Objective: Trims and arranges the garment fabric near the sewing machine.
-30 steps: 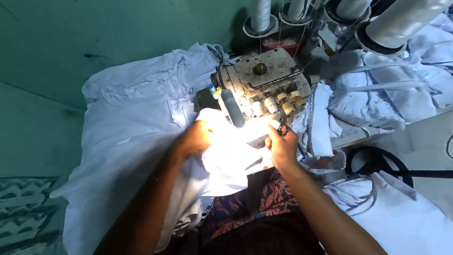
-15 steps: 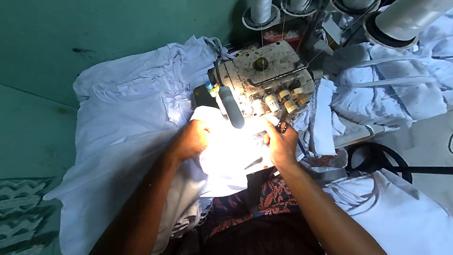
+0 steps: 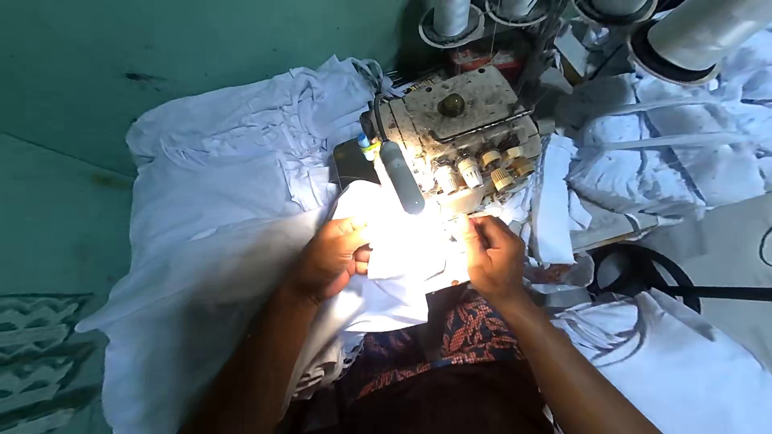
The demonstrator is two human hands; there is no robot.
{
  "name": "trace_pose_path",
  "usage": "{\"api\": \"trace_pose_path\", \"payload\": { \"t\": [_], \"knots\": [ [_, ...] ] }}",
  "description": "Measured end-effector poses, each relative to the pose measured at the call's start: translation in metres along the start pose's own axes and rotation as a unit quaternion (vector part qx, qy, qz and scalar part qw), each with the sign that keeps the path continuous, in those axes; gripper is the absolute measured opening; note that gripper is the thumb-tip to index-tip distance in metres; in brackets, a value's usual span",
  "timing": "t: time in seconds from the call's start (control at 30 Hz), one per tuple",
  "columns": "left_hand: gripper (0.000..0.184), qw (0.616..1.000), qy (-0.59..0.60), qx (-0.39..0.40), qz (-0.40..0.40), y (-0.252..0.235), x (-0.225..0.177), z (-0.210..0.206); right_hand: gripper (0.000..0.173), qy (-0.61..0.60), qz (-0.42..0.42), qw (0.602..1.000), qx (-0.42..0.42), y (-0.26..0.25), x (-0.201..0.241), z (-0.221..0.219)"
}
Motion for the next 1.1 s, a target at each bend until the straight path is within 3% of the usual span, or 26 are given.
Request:
{"api": "trace_pose_path", "payload": {
  "t": [0.1, 0.2, 0.27, 0.43, 0.6, 0.9, 1.0, 1.1],
  "knots": [
    [0.018, 0.998, 0.066, 0.016, -0.014, 0.011, 0.01, -0.001, 0.021, -0.21, -0.092, 0.971, 0.073, 0.007, 0.031, -0.008],
    [0.013, 0.995, 0.098, 0.023, -0.025, 0.028, 0.015, -0.006, 0.012, -0.362, -0.214, 0.893, 0.163, 0.017, 0.058, -0.018],
    [0.011, 0.994, 0.103, 0.009, -0.032, 0.042, 0.018, -0.013, 0.018, -0.41, -0.252, 0.859, 0.177, 0.026, 0.069, -0.022],
    [0.002, 0.997, 0.032, -0.039, -0.06, 0.056, 0.039, -0.014, 0.018, -0.346, -0.225, 0.895, 0.167, 0.052, 0.075, -0.018],
    [0.014, 1.0, 0.02, -0.004, -0.005, 0.044, 0.048, -0.019, 0.018, -0.303, -0.218, 0.907, 0.196, 0.053, 0.062, -0.01],
    [0.016, 0.998, -0.02, 0.039, -0.037, 0.037, 0.054, -0.021, 0.013, -0.288, -0.237, 0.897, 0.238, 0.034, 0.057, 0.004],
    [0.016, 0.994, -0.06, 0.053, -0.069, 0.04, 0.054, -0.018, 0.013, -0.295, -0.256, 0.894, 0.219, 0.033, 0.056, 0.005],
    [0.017, 0.984, -0.135, 0.019, -0.116, 0.042, 0.054, -0.013, 0.013, -0.321, -0.28, 0.886, 0.182, 0.031, 0.053, 0.005]
  ]
}}
Point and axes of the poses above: each hand's wrist, its own y-axis away from the middle knuckle, its own z-axis out of the back of the hand, x = y × z, the point moved 2 cm from there along -y, towards the middle knuckle, and after that the axes turned 2 degrees about -z, right-handed, at the moved point
